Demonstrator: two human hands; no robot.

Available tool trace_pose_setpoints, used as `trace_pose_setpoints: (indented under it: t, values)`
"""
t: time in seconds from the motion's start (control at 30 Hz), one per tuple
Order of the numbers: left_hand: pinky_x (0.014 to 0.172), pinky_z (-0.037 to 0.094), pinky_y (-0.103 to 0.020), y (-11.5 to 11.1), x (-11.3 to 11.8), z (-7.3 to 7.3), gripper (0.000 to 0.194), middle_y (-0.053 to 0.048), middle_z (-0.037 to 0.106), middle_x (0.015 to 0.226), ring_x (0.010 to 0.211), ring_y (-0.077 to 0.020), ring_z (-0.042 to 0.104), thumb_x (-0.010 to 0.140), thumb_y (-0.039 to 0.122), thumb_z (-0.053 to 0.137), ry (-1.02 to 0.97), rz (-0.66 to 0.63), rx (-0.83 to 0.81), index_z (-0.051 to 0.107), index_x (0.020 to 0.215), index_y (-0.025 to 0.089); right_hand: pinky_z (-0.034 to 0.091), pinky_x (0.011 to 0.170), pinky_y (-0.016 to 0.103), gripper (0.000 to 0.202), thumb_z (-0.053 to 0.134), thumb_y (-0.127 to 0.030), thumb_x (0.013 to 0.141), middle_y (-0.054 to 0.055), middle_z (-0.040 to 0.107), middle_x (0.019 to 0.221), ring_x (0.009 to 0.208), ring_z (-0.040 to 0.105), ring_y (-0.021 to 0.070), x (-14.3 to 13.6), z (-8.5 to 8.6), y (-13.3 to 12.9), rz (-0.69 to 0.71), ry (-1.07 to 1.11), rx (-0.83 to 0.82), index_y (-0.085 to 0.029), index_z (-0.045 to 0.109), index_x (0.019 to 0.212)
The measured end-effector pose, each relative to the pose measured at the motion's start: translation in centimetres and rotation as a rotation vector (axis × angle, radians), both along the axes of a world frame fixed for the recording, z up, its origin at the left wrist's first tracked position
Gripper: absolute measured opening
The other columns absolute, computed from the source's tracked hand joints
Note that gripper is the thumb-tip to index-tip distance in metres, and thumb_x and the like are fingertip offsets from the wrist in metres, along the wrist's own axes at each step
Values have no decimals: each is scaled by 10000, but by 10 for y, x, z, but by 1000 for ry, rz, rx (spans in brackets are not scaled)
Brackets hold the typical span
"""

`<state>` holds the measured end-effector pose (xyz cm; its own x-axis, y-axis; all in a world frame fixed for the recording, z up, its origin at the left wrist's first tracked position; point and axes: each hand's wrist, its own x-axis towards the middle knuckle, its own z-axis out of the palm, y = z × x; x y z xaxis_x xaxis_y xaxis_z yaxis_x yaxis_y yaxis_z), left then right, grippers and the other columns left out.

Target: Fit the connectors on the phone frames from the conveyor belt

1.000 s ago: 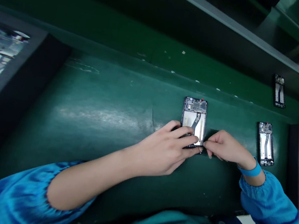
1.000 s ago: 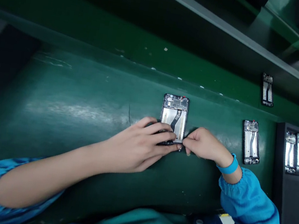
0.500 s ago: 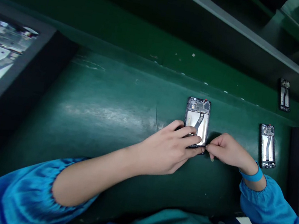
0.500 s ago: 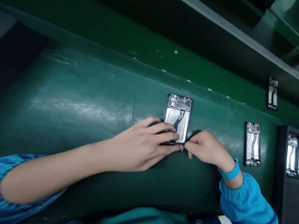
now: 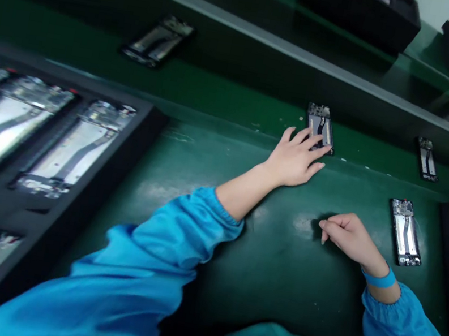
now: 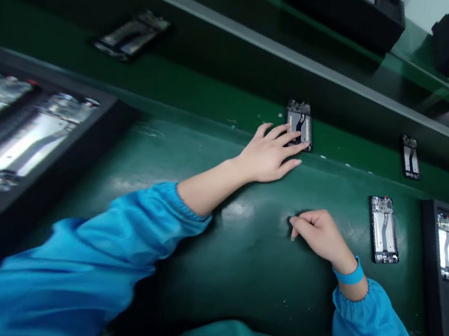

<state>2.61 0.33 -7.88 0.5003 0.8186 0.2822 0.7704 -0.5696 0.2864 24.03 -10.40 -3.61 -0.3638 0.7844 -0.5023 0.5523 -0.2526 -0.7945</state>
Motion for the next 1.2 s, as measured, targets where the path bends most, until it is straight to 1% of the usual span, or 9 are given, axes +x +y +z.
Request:
trace_pose_setpoints:
  t: [0.1, 0.23, 0.3, 0.5, 0.63, 0.73, 0.93, 1.1, 1.2]
  values:
    - [1206, 146, -669, 14, 11, -3, 599, -141, 374, 1635, 1525, -397, 263, 1020, 525, 464, 6, 88, -107, 463, 1539, 226, 251, 500, 263, 428, 577, -408, 945, -42, 405, 481, 492, 315, 100, 4, -5, -2, 28, 13, 43, -162, 682, 611]
    - [1253, 168, -490, 20, 0, 2, 601, -4, 359, 1657, 1538, -275, 268, 1013, 594, 427, 81, 200, -113, 388, 1566, 363, 254, 508, 272, 479, 548, -477, 957, -39, 393, 487, 493, 314, 106, 10, -13, -4, 65, 33, 82, -166, 679, 616]
    - [1242, 187, -466, 32, -30, 9, 618, -5, 373, 1648, 1518, -267, 296, 1020, 556, 414, 127, 378, -109, 312, 1595, 356, 263, 517, 276, 492, 532, -495, 964, -35, 405, 500, 500, 326, 110, 12, -19, -4, 71, 55, 66, -170, 673, 623]
    - [1112, 236, -717, 74, -173, 41, 753, -297, 486, 1486, 1436, -477, 339, 962, 383, 555, 221, 1107, -268, 267, 1582, 67, 306, 575, 287, 507, 518, -530, 967, -11, 477, 569, 568, 411, 135, 6, -30, -5, 94, 59, 60, -173, 664, 638]
    - [1071, 440, -601, 82, -217, 46, 586, -175, 538, 1438, 1298, -349, 537, 976, 485, 613, 249, 1277, -421, 491, 1449, 162, 316, 596, 295, 516, 501, -534, 971, -11, 468, 574, 582, 422, 144, 3, -35, -4, 92, 62, 71, -173, 661, 638]
    - [1086, 456, -556, 85, -215, 48, 555, -132, 553, 1427, 1285, -303, 559, 982, 504, 610, 280, 1275, -457, 516, 1426, 186, 320, 610, 299, 509, 495, -518, 975, -4, 495, 587, 596, 431, 147, 3, -37, -3, 102, 73, 97, -173, 665, 641]
    - [1076, 367, -587, 55, -160, 57, 1122, -307, 619, 1347, 1281, -466, 573, 800, 728, 651, 401, 1074, -454, 230, 1595, 56, 299, 582, 295, 497, 506, -511, 973, -19, 453, 555, 565, 401, 140, 3, -37, -3, 99, 68, 79, -172, 683, 656]
    - [918, 479, -494, -29, -97, 65, 982, -219, 745, 1116, 1102, -436, 684, 826, 854, 475, 453, 703, -450, 448, 1504, 145, 337, 611, 294, 485, 512, -477, 979, -8, 506, 567, 580, 447, 144, 2, -38, -3, 93, 101, 101, -174, 695, 647]
    - [1037, 421, -452, -56, -76, 64, 736, -109, 699, 1297, 1258, -350, 608, 924, 663, 548, 383, 342, -374, 416, 1546, 291, 333, 593, 290, 461, 525, -455, 972, -10, 510, 557, 569, 438, 142, 1, -35, -2, 73, 103, 95, -172, 709, 659]
